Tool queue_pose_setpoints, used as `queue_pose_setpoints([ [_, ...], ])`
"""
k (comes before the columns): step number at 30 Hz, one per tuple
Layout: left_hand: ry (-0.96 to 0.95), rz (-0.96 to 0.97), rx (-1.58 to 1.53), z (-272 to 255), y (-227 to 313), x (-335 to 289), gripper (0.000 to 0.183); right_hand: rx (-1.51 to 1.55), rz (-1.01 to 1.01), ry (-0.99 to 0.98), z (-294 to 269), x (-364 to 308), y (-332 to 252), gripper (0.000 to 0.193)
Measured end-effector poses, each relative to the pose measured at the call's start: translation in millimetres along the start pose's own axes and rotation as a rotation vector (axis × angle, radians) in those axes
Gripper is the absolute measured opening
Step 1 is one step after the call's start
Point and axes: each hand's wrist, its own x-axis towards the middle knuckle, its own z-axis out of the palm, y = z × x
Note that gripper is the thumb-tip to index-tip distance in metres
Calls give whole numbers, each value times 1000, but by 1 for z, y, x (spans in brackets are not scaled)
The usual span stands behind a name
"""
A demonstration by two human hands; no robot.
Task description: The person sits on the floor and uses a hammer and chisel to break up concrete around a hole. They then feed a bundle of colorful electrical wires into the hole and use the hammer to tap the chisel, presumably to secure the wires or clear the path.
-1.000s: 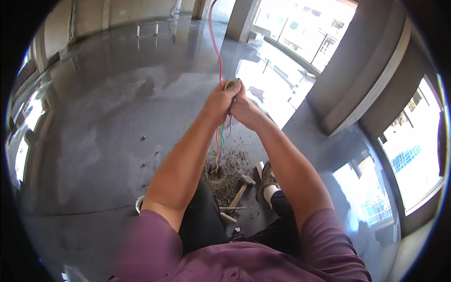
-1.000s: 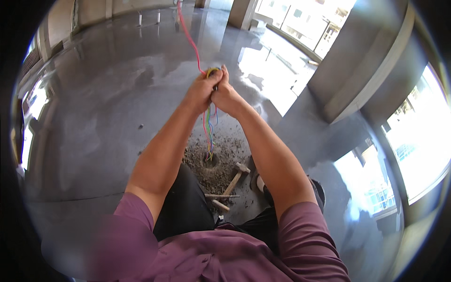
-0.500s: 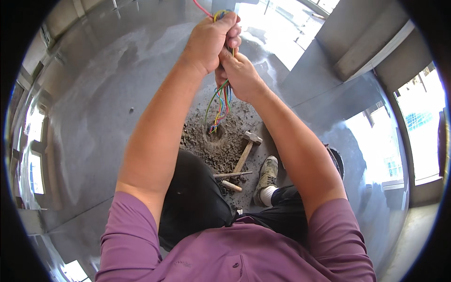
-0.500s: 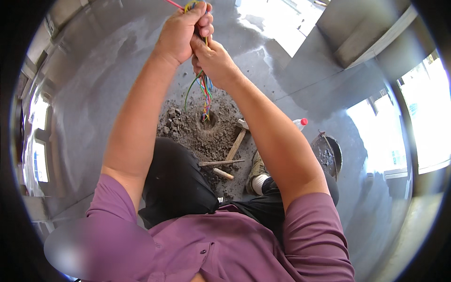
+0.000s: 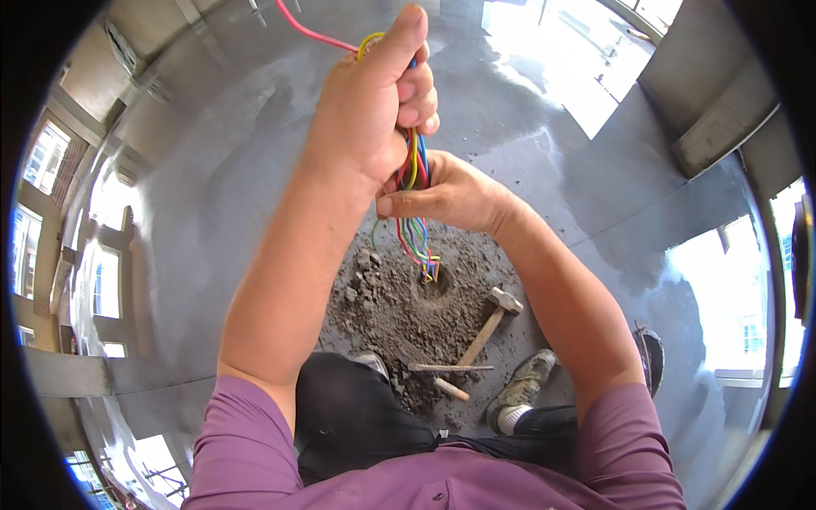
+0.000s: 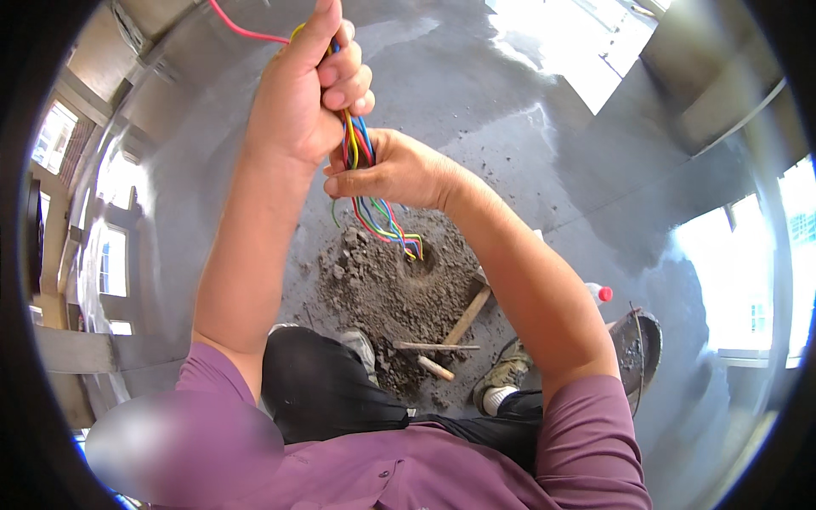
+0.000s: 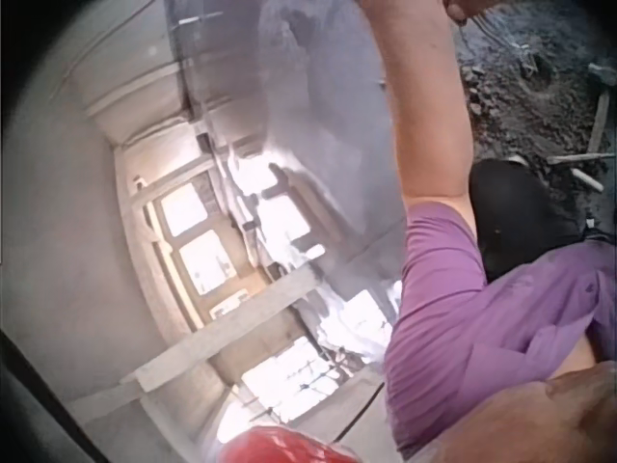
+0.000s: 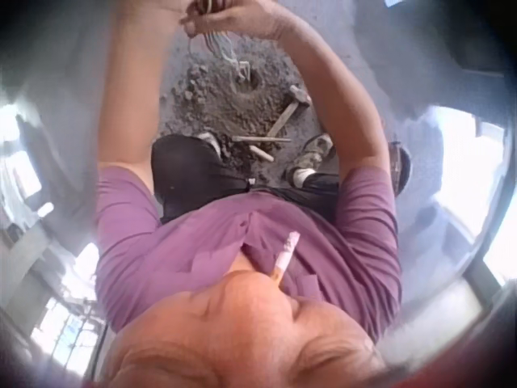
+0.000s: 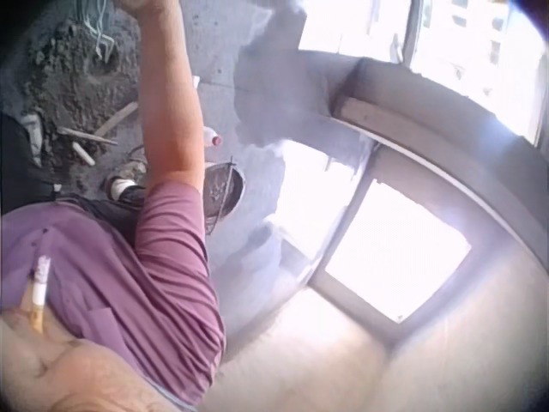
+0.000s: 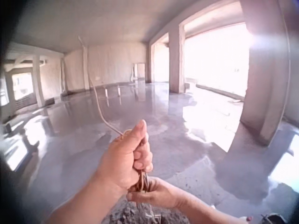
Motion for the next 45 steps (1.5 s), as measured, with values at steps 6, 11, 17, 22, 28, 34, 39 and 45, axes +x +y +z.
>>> queue_pose_setpoints([
  [6,180,14,32,6,-5,23,41,138,82,67,-7,11,19,50],
  [11,371,158,152,-17,-8,21,47,-114,207,81,-4,38,13,51],
  [17,517,187,403,-4,4,13,39,-89,114,42,14,54,28,52],
  [22,595,351,713,1,9,1,21,-114,157,-32,6,37,16,59],
  [28,607,392,959,6,7,-2,23,-198,181,-9,11,16,-5,61],
  [34,300,542,592,-4,15,-17,47,-155,218,96,21,30,14,58],
  [39,117,348,-61,-45,27,-46,42,-188,285,125,47,40,15,44],
  [45,427,378,187,-52,28,-47,51,-281,-24,198,72,58,35,22],
])
